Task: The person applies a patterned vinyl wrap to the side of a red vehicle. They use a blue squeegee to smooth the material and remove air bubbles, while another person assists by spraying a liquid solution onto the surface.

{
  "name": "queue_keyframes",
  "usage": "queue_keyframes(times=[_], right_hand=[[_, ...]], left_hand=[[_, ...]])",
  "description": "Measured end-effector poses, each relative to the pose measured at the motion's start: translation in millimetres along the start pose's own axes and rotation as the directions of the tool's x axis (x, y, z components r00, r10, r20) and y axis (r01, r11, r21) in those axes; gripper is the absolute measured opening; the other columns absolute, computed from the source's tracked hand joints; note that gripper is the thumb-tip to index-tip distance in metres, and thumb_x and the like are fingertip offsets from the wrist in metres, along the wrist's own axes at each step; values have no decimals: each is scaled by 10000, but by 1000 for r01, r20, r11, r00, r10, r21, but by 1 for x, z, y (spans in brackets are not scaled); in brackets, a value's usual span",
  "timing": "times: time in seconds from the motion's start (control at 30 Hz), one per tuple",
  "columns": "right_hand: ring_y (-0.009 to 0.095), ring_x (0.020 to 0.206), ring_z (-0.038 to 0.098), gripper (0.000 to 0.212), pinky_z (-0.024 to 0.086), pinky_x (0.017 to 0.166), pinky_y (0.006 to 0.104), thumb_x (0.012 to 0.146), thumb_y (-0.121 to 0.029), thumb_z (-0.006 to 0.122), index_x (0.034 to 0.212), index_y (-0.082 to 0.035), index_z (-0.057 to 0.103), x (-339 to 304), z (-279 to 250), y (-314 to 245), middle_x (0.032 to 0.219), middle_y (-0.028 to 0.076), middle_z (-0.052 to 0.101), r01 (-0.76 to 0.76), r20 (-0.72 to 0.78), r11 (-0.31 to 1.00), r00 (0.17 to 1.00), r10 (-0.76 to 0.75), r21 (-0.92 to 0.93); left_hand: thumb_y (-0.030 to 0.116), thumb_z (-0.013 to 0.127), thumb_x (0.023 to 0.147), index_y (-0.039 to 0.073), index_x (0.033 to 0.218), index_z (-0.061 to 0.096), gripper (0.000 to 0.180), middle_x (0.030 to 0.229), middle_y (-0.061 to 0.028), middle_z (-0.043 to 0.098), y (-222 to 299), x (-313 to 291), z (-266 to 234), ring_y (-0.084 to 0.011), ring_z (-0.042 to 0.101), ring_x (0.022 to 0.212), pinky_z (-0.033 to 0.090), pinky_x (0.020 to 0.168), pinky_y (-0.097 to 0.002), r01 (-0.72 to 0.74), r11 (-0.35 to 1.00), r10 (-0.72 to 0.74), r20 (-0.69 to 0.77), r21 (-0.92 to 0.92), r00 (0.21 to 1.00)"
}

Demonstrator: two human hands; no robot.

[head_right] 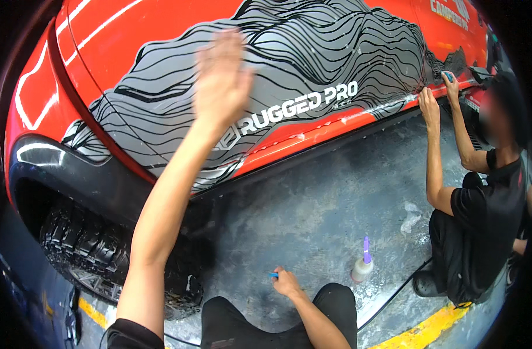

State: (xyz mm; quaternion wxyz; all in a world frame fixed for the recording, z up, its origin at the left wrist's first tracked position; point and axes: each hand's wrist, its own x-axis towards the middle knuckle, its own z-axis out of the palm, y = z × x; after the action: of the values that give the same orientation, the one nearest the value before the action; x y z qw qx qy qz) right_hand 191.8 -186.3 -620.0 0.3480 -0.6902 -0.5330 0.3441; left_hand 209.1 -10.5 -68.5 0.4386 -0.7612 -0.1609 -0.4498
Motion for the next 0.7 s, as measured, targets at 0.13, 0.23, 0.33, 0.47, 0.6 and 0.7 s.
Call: queue_keyframes(times=[0.13, 0.23, 0.33, 0.47, 0.6, 0.7], right_hand=[[411, 886, 757, 304, 570, 795, 503, 1029, -315, 710, 1180, -51, 729, 10, -1, 12, 923, 217, 777, 96, -89, 992, 992, -89, 85], [388, 809, 744, 353, 559, 752, 493, 1030, -373, 722, 1143, -39, 731, 15, -9, 16, 852, 197, 761, 90, -180, 981, 982, -58, 170], [364, 787, 745, 441, 557, 738, 482, 1010, -463, 743, 1123, -37, 738, 9, -24, 9, 810, 178, 749, -19, -158, 969, 986, 59, 246], [403, 833, 756, 533, 567, 761, 498, 969, -545, 768, 1122, -35, 744, 1, -35, -19, 854, 202, 765, -47, -80, 990, 995, 58, 135], [421, 866, 771, 540, 577, 770, 508, 948, -555, 781, 1102, -39, 752, 4, -20, -19, 874, 209, 778, -6, -46, 994, 999, 11, 105], [419, 852, 771, 544, 579, 770, 512, 940, -561, 789, 1095, -41, 750, 5, -13, -18, 852, 195, 778, 31, -87, 997, 996, -24, 75]], left_hand=[[420, 398, 1148, 131, 1759, 226, 698, 1837, -56, 203, 59, -9, 33, -223, 141, 1702, 63, 1387, -494, -420, 879, 383, 192, 225, 904], [433, 442, 1137, 167, 1760, 243, 706, 1838, -47, 202, 45, -32, 30, -215, 165, 1697, 67, 1386, -486, -500, 852, 458, 239, 157, 856], [445, 479, 1125, 202, 1760, 260, 714, 1834, -54, 220, -4, -43, -3, -231, 174, 1696, 72, 1379, -501, -283, 957, 267, 186, 63, 945], [451, 469, 1134, 109, 1746, 277, 727, 1825, -128, 232, -84, -59, -60, -303, 158, 1700, 70, 1360, -537, 205, 967, -181, -158, 151, 971], [452, 442, 1141, 114, 1762, 233, 737, 1844, -104, 176, -53, -52, -37, -310, 121, 1707, 6, 1361, -530, 216, 970, -195, -172, 114, 966], [292, 574, 1076, 156, 1706, 393, 669, 1807, -87, 294, 19, -48, -5, -272, 237, 1679, 174, 1371, -507, -222, 974, 228, 193, -52, 954]])
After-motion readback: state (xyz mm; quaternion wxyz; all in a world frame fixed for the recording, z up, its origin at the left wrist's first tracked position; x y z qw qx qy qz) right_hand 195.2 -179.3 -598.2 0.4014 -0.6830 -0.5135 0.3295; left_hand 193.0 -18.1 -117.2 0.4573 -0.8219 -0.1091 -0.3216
